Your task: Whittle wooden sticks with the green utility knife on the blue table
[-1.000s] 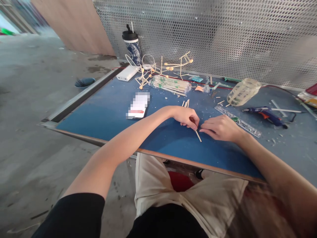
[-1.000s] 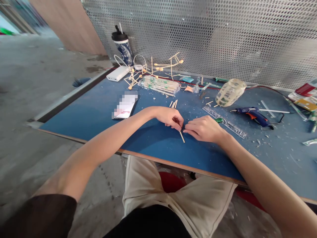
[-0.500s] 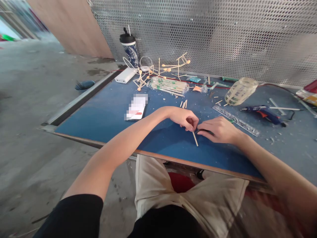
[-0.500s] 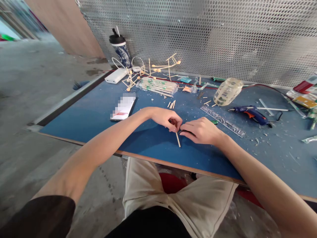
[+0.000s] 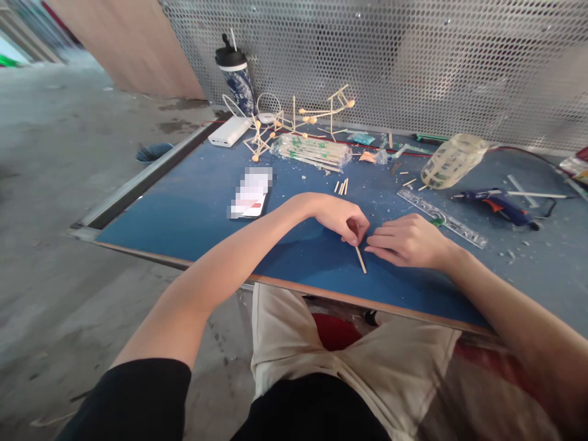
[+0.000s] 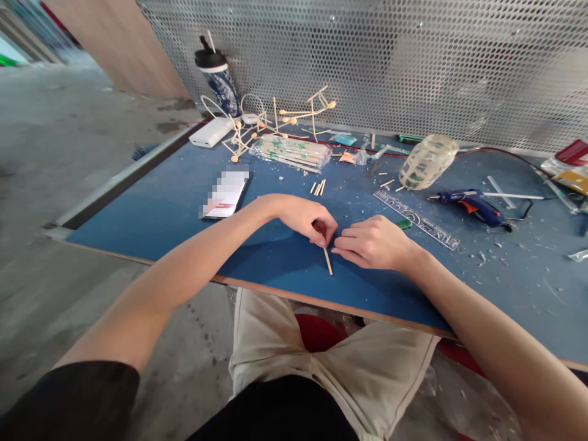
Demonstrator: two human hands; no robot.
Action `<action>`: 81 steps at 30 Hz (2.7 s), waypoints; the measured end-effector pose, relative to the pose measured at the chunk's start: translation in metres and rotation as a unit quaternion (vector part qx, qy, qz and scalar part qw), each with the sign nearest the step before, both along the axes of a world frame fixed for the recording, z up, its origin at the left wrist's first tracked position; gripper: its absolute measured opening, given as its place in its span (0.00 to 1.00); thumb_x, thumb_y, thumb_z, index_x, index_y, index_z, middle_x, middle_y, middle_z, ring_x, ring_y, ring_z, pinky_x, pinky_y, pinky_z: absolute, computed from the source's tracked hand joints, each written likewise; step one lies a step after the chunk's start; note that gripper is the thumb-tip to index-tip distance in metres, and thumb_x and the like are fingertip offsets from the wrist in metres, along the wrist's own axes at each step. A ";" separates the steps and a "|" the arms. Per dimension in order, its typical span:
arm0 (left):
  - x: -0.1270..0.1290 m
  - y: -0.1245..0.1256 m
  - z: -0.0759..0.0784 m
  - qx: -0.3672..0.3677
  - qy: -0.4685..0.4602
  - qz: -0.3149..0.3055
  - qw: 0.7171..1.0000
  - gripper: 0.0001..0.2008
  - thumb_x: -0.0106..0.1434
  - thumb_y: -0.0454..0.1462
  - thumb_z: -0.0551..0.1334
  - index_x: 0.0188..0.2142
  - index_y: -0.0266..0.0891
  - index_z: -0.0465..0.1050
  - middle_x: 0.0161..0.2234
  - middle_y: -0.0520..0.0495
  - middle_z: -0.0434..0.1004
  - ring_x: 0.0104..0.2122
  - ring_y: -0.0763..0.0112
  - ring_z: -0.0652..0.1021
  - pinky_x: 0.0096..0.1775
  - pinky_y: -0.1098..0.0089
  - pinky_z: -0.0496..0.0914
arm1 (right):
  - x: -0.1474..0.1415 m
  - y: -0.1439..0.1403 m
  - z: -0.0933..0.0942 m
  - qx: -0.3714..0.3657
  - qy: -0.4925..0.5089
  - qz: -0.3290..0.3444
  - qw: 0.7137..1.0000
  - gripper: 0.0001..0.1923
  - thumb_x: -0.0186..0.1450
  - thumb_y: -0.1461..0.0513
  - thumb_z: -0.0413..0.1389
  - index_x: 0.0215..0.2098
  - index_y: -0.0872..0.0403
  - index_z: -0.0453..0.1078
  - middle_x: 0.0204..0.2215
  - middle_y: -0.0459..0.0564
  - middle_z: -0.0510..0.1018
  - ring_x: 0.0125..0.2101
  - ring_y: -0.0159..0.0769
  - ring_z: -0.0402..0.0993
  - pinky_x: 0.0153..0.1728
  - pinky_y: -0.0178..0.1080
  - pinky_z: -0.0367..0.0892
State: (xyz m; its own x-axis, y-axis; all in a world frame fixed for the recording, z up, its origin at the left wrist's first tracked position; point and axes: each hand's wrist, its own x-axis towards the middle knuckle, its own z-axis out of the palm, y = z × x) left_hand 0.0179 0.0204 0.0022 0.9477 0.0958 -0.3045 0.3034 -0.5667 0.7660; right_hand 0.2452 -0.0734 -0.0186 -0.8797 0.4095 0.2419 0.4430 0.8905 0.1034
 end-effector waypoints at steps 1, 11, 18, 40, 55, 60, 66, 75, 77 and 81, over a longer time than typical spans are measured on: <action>0.000 0.000 0.000 0.006 -0.001 -0.002 1.000 0.08 0.60 0.41 0.65 0.38 0.41 0.79 0.31 0.50 0.79 0.32 0.70 0.76 0.36 0.69 0.67 | 0.000 0.000 0.000 -0.002 -0.002 0.000 1.000 0.16 0.75 0.58 0.50 0.36 0.54 0.76 0.27 0.47 0.79 0.28 0.32 0.71 0.29 0.40 0.54; 0.000 0.001 0.001 0.008 0.002 -0.018 1.000 0.08 0.62 0.41 0.64 0.39 0.41 0.77 0.29 0.52 0.77 0.31 0.71 0.77 0.37 0.69 0.68 | 0.000 0.000 0.000 0.007 0.003 0.000 1.000 0.15 0.75 0.57 0.51 0.36 0.53 0.77 0.27 0.46 0.79 0.27 0.33 0.72 0.28 0.39 0.53; 0.001 0.001 -0.001 -0.004 0.002 -0.013 1.000 0.08 0.61 0.41 0.64 0.38 0.41 0.77 0.29 0.52 0.78 0.31 0.71 0.76 0.38 0.68 0.68 | 0.000 0.000 0.000 0.001 -0.001 -0.002 1.000 0.16 0.75 0.57 0.50 0.36 0.53 0.76 0.27 0.46 0.79 0.28 0.33 0.72 0.28 0.40 0.53; 0.001 -0.003 0.004 0.020 0.012 0.002 1.000 0.09 0.59 0.38 0.64 0.39 0.42 0.79 0.31 0.52 0.79 0.32 0.71 0.77 0.38 0.68 0.68 | -0.009 -0.002 -0.005 0.003 0.001 0.027 1.000 0.13 0.76 0.60 0.49 0.40 0.54 0.76 0.33 0.47 0.83 0.30 0.32 0.74 0.30 0.39 0.55; 0.000 -0.001 0.002 0.023 0.007 -0.014 1.000 0.10 0.61 0.42 0.64 0.39 0.41 0.78 0.37 0.51 0.82 0.35 0.71 0.78 0.38 0.71 0.68 | -0.003 0.000 -0.003 -0.008 0.023 0.006 1.000 0.17 0.75 0.58 0.48 0.36 0.54 0.76 0.29 0.48 0.81 0.29 0.32 0.73 0.28 0.37 0.54; 0.000 -0.001 0.001 0.022 0.010 -0.014 1.000 0.10 0.61 0.43 0.65 0.39 0.42 0.78 0.35 0.51 0.81 0.34 0.71 0.78 0.38 0.70 0.68 | -0.003 0.000 -0.001 0.006 0.015 0.016 1.000 0.17 0.75 0.59 0.48 0.35 0.53 0.76 0.27 0.47 0.80 0.28 0.31 0.73 0.27 0.37 0.53; 0.001 -0.003 0.003 0.025 0.013 0.000 1.000 0.10 0.58 0.40 0.64 0.39 0.42 0.79 0.37 0.51 0.82 0.37 0.69 0.78 0.40 0.69 0.69 | -0.011 -0.005 -0.003 0.022 0.008 0.013 1.000 0.16 0.75 0.60 0.48 0.36 0.54 0.76 0.29 0.47 0.81 0.27 0.31 0.74 0.26 0.38 0.54; 0.003 -0.004 0.002 0.025 0.011 0.004 1.000 0.11 0.58 0.42 0.65 0.39 0.40 0.78 0.35 0.51 0.80 0.34 0.71 0.77 0.39 0.69 0.68 | -0.002 0.001 -0.005 -0.048 0.031 -0.015 0.998 0.15 0.75 0.57 0.49 0.42 0.53 0.77 0.33 0.48 0.83 0.29 0.32 0.75 0.29 0.36 0.56; 0.003 -0.002 -0.001 0.033 0.007 -0.010 0.999 0.12 0.59 0.44 0.65 0.39 0.40 0.78 0.35 0.50 0.80 0.34 0.70 0.77 0.38 0.69 0.68 | 0.001 0.002 -0.005 -0.052 0.031 -0.019 0.998 0.15 0.75 0.57 0.49 0.43 0.53 0.77 0.33 0.48 0.83 0.29 0.31 0.75 0.29 0.36 0.56; 0.002 0.003 -0.007 0.017 0.004 -0.009 1.000 0.12 0.59 0.45 0.66 0.38 0.42 0.78 0.32 0.51 0.79 0.34 0.69 0.77 0.38 0.69 0.68 | 0.002 0.003 -0.005 -0.043 0.019 -0.014 0.999 0.15 0.75 0.57 0.49 0.42 0.53 0.77 0.32 0.48 0.83 0.28 0.31 0.74 0.29 0.36 0.55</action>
State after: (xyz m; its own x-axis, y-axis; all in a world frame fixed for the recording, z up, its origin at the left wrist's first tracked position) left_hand 0.0204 0.0230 -0.0045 0.9467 0.0884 -0.3099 0.2992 -0.5979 0.7436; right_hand 0.2467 -0.0705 -0.0233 -0.8588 0.4540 0.2374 0.4695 0.8829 0.0101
